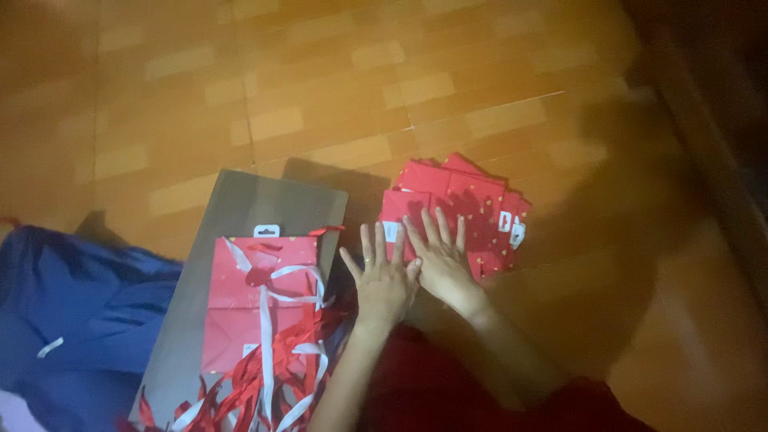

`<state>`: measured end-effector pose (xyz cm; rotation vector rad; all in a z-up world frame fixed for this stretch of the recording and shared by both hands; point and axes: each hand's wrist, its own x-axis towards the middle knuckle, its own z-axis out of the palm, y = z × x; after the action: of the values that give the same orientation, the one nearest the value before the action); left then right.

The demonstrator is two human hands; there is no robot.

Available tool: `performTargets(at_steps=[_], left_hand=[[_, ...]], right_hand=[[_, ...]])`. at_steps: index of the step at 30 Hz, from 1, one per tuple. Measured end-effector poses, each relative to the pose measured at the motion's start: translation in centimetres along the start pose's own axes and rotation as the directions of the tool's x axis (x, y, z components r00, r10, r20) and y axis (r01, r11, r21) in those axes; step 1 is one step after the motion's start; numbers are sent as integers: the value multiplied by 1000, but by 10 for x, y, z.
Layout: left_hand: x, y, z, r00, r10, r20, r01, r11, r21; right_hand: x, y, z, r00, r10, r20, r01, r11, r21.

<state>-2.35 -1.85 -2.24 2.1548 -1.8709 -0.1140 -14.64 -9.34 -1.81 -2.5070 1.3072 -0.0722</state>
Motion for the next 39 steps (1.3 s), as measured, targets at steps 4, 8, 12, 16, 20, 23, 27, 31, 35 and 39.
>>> performTargets(at_steps=[4,8,12,16,20,23,27,31,35,39], left_hand=[[5,11,21,999,24,-38,-24,1000,1],[6,13,50,999,36,16,-36,999,-5],[1,13,81,987,48,155,-47,999,-12],[-12,12,103,974,58,221,-66,997,29],[-15,11,114,952,19,306,-27,999,21],[-20,8,120,939,8,344,-25,999,47],[-26,4,129,964,33,265,-30,999,-15],[-30,2,133,987,41,157,-51,997,59],[-29,10,124,951,37,306,-72,992,101],[-22,21,103,976,61,211,-74,996,57]], right_hand=[[-2,17,15,993,90,77,-86,995,-46],[-4,40,42,986,119,118,-113,992,-51],[1,60,69,959,142,247,-115,986,-120],[-5,70,82,956,173,236,-132,975,-181],[-3,72,85,935,223,275,-211,975,-74],[-1,71,86,964,180,198,-185,983,8],[-1,69,90,913,214,348,-105,946,-306],[0,71,107,921,208,329,-128,960,-250],[2,88,134,936,187,298,-100,953,-285],[2,101,150,930,183,318,-151,981,-122]])
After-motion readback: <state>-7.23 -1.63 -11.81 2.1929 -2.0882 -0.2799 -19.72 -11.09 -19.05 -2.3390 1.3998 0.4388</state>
